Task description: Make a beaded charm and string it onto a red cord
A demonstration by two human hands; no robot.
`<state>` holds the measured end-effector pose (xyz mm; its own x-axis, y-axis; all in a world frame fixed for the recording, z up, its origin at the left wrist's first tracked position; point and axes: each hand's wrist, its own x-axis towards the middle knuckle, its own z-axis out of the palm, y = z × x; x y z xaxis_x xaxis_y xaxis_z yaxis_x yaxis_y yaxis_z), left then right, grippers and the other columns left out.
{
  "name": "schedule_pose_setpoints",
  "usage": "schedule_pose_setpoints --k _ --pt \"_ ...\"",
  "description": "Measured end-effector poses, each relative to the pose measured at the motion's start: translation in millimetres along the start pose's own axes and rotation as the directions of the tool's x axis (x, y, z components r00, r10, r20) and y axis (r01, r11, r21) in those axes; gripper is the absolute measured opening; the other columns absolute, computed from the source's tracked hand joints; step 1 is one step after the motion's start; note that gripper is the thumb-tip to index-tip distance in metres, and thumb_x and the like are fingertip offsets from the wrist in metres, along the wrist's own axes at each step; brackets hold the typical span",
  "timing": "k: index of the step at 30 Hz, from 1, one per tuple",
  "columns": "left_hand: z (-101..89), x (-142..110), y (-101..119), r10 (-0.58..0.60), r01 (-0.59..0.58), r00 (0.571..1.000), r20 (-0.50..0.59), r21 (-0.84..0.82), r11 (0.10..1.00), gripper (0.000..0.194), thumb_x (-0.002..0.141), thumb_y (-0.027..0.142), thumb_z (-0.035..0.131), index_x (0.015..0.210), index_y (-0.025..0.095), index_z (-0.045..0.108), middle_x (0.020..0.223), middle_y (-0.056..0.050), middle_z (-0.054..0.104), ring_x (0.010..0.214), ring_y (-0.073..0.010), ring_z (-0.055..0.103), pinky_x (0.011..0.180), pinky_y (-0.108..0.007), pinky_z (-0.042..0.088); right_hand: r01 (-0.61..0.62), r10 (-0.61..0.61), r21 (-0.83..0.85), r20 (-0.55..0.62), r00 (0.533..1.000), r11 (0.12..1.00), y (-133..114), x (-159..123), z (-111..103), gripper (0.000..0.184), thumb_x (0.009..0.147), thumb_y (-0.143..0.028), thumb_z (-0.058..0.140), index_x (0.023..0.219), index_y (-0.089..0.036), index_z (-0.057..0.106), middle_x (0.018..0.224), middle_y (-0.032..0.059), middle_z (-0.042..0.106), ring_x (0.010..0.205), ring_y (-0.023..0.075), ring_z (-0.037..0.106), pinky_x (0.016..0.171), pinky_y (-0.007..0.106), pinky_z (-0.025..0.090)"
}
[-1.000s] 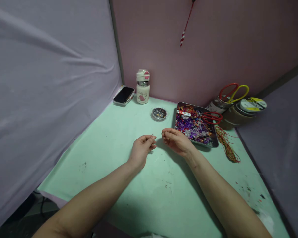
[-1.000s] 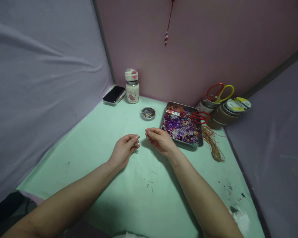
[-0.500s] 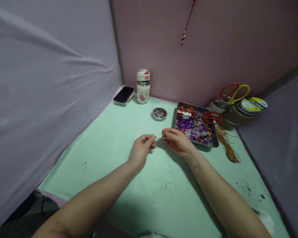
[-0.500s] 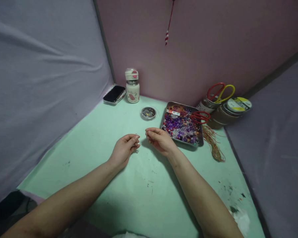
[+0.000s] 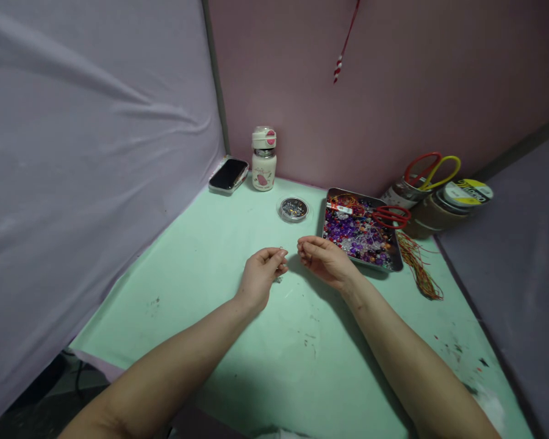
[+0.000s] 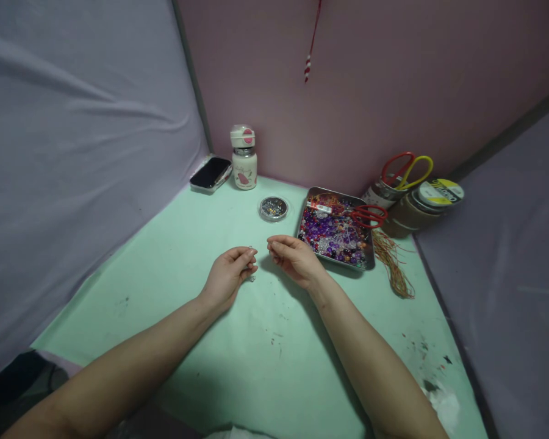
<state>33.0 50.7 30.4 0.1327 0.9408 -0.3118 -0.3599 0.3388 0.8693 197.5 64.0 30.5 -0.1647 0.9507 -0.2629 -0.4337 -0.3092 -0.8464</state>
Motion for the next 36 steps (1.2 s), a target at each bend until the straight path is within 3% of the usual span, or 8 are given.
schedule_pose_setpoints --k 36 --pt "-0.2 0.1 -0.3 -0.007 0.007 1.000 -0.008 0.000 1.000 0.034 0.062 0.042 0.079 0.077 0.015 0.065 0.072 0.000 0.059 0.063 -0.0087 0.054 0.069 -0.026 0.046 0.000 -0.001 0.029 0.004 1.000 1.000 1.5 0.6 0.8 0.024 0.062 -0.028 0.083 0.082 -0.020 0.072 0.074 -0.0018 0.065 0.066 0.0073 0.053 0.063 0.023 0.040"
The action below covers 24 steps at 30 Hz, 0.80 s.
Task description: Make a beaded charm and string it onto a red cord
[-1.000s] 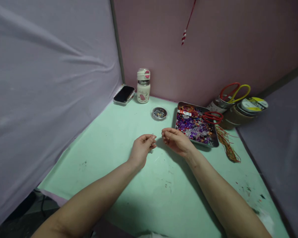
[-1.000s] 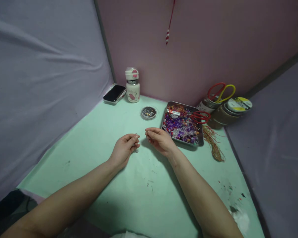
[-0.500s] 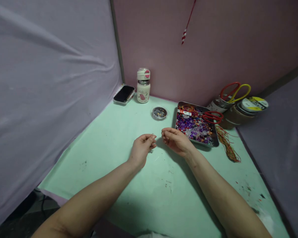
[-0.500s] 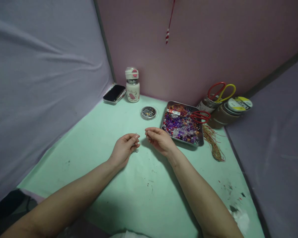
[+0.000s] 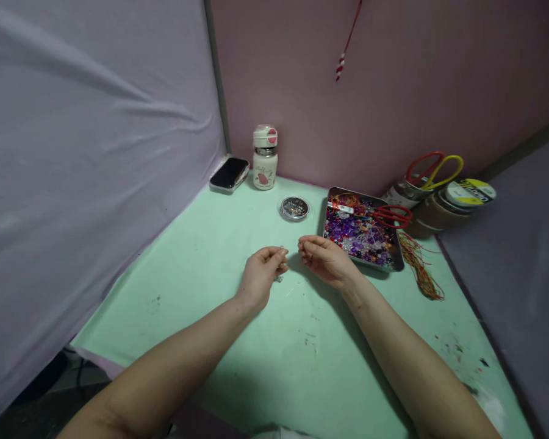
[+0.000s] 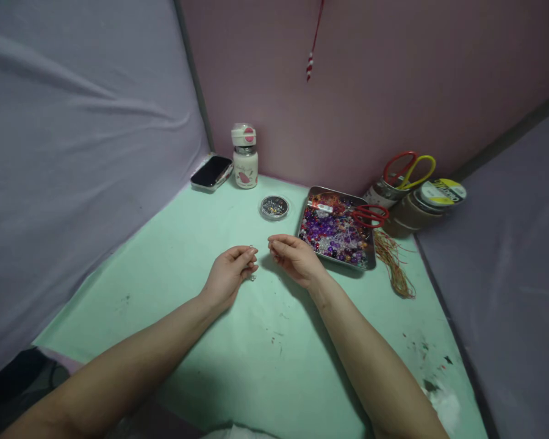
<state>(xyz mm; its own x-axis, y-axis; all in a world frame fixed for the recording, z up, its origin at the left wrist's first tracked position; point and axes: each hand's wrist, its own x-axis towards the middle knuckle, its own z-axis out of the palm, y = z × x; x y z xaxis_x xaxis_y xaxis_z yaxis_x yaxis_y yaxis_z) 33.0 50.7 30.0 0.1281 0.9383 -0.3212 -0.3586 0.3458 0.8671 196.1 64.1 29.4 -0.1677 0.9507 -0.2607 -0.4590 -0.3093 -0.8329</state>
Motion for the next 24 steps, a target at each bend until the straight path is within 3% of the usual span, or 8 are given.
schedule_pose_setpoints --k 10,24 --pt "-0.1 2.4 -1.8 0.001 0.000 1.000 -0.007 0.037 0.999 0.034 0.063 0.042 0.077 0.079 0.015 0.065 0.072 -0.001 0.060 0.062 -0.0094 0.054 0.065 -0.027 0.044 0.004 -0.004 -0.037 -0.019 1.000 0.999 -0.1 0.0 0.6 0.024 0.061 -0.028 0.083 0.081 -0.020 0.072 0.073 -0.0022 0.065 0.065 0.0072 0.054 0.064 0.023 0.040" --pt "-1.1 3.3 -4.0 0.009 -0.009 1.000 0.000 0.067 0.998 0.031 0.065 0.041 0.076 0.077 0.015 0.064 0.070 0.001 0.059 0.060 -0.0086 0.054 0.063 -0.025 0.043 0.075 -0.089 -0.241 -0.049 0.995 0.968 0.7 -0.6 1.5 0.018 0.065 -0.031 0.079 0.080 -0.022 0.073 0.076 -0.0003 0.067 0.065 0.0091 0.054 0.062 0.024 0.038"
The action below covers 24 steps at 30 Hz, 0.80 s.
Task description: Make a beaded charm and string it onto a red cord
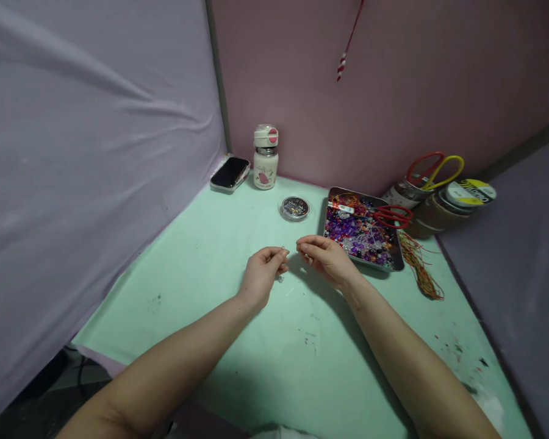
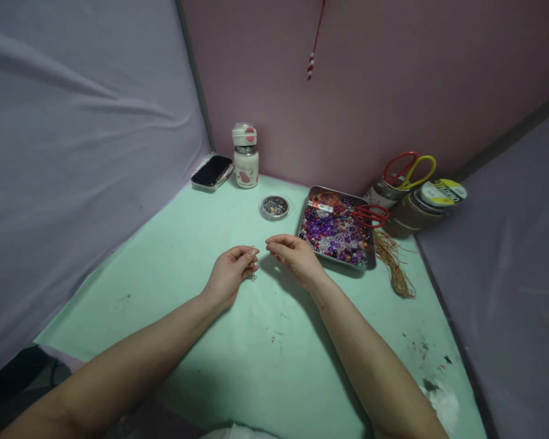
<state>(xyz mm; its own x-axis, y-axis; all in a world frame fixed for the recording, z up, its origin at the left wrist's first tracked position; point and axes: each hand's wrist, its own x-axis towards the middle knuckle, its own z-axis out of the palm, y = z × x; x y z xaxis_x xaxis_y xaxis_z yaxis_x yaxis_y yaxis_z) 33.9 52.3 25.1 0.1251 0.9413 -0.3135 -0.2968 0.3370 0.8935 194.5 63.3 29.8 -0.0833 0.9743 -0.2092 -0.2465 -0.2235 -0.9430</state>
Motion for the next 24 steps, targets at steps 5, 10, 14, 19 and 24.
schedule_pose_setpoints --k 5,10,14,19,24 --pt "1.2 -0.4 0.6 -0.004 0.004 1.000 0.000 -0.012 1.000 0.031 0.063 0.042 0.077 0.075 0.015 0.065 0.069 0.001 0.059 0.059 -0.0086 0.054 0.063 -0.025 0.043 0.072 -0.075 -0.112 -0.019 0.997 0.991 1.7 -0.5 0.6 0.016 0.069 -0.032 0.076 0.082 -0.024 0.073 0.075 -0.0005 0.066 0.066 0.0097 0.054 0.064 0.025 0.040" --pt "1.4 -1.3 1.8 -0.010 0.010 1.000 0.003 -0.018 1.000 0.031 0.063 0.041 0.077 0.076 0.015 0.065 0.069 0.001 0.059 0.059 -0.0085 0.055 0.063 -0.025 0.043 0.159 -0.173 -0.241 -0.039 0.984 0.957 1.9 -3.1 4.7 0.013 0.071 -0.031 0.073 0.081 -0.023 0.073 0.076 0.0001 0.067 0.068 0.0118 0.055 0.068 0.028 0.043" --pt "0.9 -1.4 0.8 0.003 -0.003 1.000 0.005 -0.007 1.000 0.030 0.065 0.041 0.076 0.077 0.015 0.065 0.070 0.001 0.060 0.059 -0.0087 0.055 0.061 -0.025 0.042 0.186 -0.209 -0.273 -0.055 0.976 0.944 1.7 -4.7 7.4 0.014 0.069 -0.031 0.074 0.081 -0.024 0.072 0.080 0.0012 0.069 0.073 0.0144 0.059 0.073 0.031 0.045" --pt "1.3 -0.6 0.0 0.019 -0.019 1.000 0.010 -0.014 1.000 0.031 0.065 0.042 0.075 0.076 0.015 0.064 0.071 0.000 0.060 0.059 -0.0090 0.054 0.061 -0.025 0.042 0.206 -0.225 -0.276 -0.042 0.973 0.939 2.7 -5.3 7.7 0.013 0.069 -0.031 0.075 0.080 -0.025 0.072 0.083 0.0015 0.070 0.078 0.0153 0.061 0.078 0.033 0.046" --pt "0.5 -0.6 0.9 0.026 -0.025 0.999 0.019 -0.033 0.999 0.030 0.065 0.041 0.075 0.078 0.015 0.065 0.071 0.000 0.060 0.060 -0.0092 0.055 0.062 -0.025 0.043 0.195 -0.213 -0.267 -0.039 0.976 0.944 3.2 -6.0 7.0 0.015 0.068 -0.034 0.075 0.081 -0.026 0.073 0.083 0.0018 0.069 0.077 0.0163 0.060 0.076 0.034 0.046"
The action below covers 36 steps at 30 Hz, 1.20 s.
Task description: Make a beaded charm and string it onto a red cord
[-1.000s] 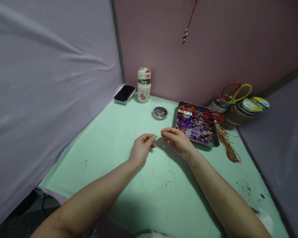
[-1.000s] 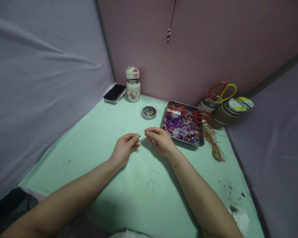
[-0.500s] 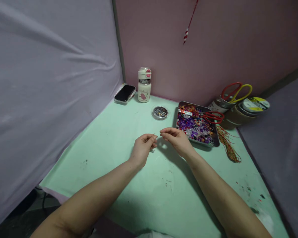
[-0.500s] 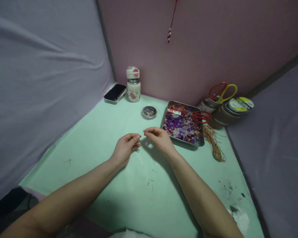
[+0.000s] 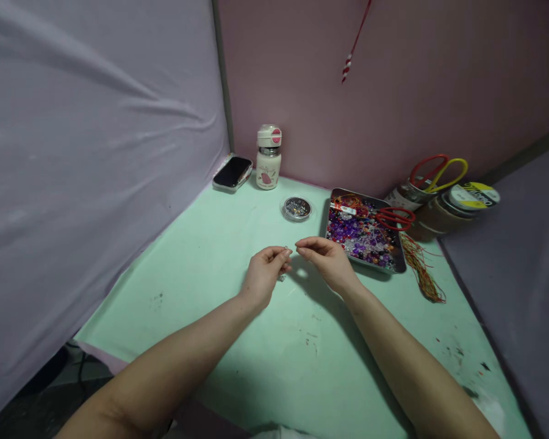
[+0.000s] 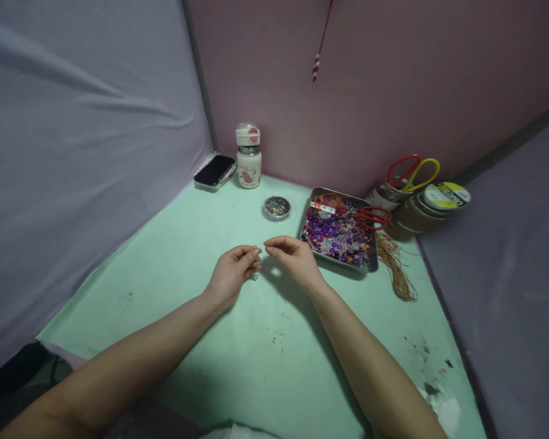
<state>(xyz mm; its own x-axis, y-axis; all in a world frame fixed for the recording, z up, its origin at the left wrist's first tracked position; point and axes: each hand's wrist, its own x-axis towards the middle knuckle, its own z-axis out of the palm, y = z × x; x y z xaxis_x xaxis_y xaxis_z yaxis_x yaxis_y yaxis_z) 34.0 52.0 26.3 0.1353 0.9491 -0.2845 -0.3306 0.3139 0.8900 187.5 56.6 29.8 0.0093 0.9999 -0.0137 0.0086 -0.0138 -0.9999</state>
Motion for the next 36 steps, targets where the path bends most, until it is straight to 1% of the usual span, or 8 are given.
schedule_pose_setpoints --k 6,9,13,19,24,27,31,36 --pt "0.4 -1.7 1.4 -0.014 0.014 1.000 0.008 0.001 1.000 0.032 0.063 0.042 0.077 0.077 0.015 0.066 0.070 -0.001 0.061 0.059 -0.0094 0.055 0.063 -0.026 0.045 0.034 -0.033 -0.054 0.015 0.999 0.998 -4.5 -1.5 -0.5 0.020 0.075 -0.039 0.069 0.088 -0.025 0.075 0.077 0.0025 0.068 0.069 0.0146 0.056 0.068 0.031 0.044" --pt "1.4 -2.5 2.1 -0.004 0.003 0.999 0.034 0.028 1.000 0.030 0.063 0.040 0.076 0.076 0.015 0.067 0.069 -0.001 0.062 0.060 -0.0099 0.056 0.064 -0.026 0.045 0.007 -0.006 -0.067 0.009 1.000 0.998 -8.4 -2.1 -1.9 0.023 0.075 -0.041 0.069 0.089 -0.023 0.075 0.076 0.0023 0.067 0.065 0.0131 0.052 0.064 0.029 0.041" --pt "1.0 -2.8 0.4 0.025 -0.033 0.997 0.074 0.105 0.994 0.026 0.067 0.039 0.074 0.078 0.016 0.069 0.071 -0.002 0.065 0.064 -0.0114 0.058 0.067 -0.027 0.047 -0.055 0.055 -0.067 0.000 0.998 0.996 -15.4 -3.2 -4.0 0.026 0.072 -0.041 0.071 0.086 -0.020 0.075 0.071 0.0018 0.066 0.061 0.0117 0.049 0.060 0.027 0.039" --pt "-2.8 -2.0 -6.5 0.090 -0.120 0.987 0.132 0.236 0.964 0.022 0.072 0.037 0.069 0.081 0.017 0.071 0.076 -0.004 0.068 0.065 -0.0133 0.059 0.067 -0.029 0.047 -0.045 0.049 -0.143 0.025 0.998 0.989 -26.2 -6.4 -2.7 0.022 0.071 -0.041 0.071 0.077 -0.020 0.074 0.067 0.0012 0.065 0.061 0.0130 0.050 0.062 0.028 0.040" --pt "-3.1 -3.8 -3.4 0.137 -0.182 0.977 0.165 0.302 0.936 0.018 0.075 0.033 0.066 0.082 0.018 0.072 0.077 -0.004 0.070 0.070 -0.0149 0.061 0.071 -0.029 0.048 0.051 -0.042 -0.225 0.044 0.998 0.973 -33.2 -10.7 -1.5 0.020 0.075 -0.040 0.068 0.073 -0.021 0.070 0.071 0.0019 0.066 0.067 0.0149 0.054 0.066 0.030 0.043" --pt "-1.3 -5.7 1.4 0.163 -0.213 0.966 0.199 0.264 0.941 0.021 0.074 0.028 0.068 0.093 0.019 0.073 0.095 -0.007 0.073 0.089 -0.0184 0.064 0.085 -0.032 0.047 0.159 -0.144 -0.312 0.068 0.987 0.937 -40.2 -14.9 -3.1 0.019 0.080 -0.039 0.064 0.075 -0.021 0.070 0.074 0.0026 0.067 0.071 0.0163 0.057 0.067 0.030 0.043" --pt "0.2 -8.0 6.1 0.208 -0.266 0.943 0.260 0.213 0.940 0.033 0.073 0.024 0.069 0.106 0.022 0.071 0.116 -0.007 0.068 0.113 -0.0209 0.059 0.101 -0.036 0.040 0.245 -0.239 -0.388 0.065 0.969 0.889 -47.9 -18.9 -6.9 0.018 0.083 -0.037 0.062 0.077 -0.022 0.070 0.074 0.0023 0.066 0.070 0.0157 0.056 0.065 0.029 0.042" --pt "2.1 -11.1 9.4 0.202 -0.254 0.944 0.262 0.183 0.950 0.026 0.077 0.026 0.066 0.102 0.022 0.071 0.113 -0.007 0.070 0.110 -0.0203 0.062 0.100 -0.037 0.042 0.260 -0.253 -0.409 0.073 0.965 0.875 -51.0 -20.3 -8.0 0.017 0.084 -0.035 0.061 0.078 -0.022 0.070 0.074 0.0022 0.066 0.070 0.0157 0.057 0.065 0.029 0.042"
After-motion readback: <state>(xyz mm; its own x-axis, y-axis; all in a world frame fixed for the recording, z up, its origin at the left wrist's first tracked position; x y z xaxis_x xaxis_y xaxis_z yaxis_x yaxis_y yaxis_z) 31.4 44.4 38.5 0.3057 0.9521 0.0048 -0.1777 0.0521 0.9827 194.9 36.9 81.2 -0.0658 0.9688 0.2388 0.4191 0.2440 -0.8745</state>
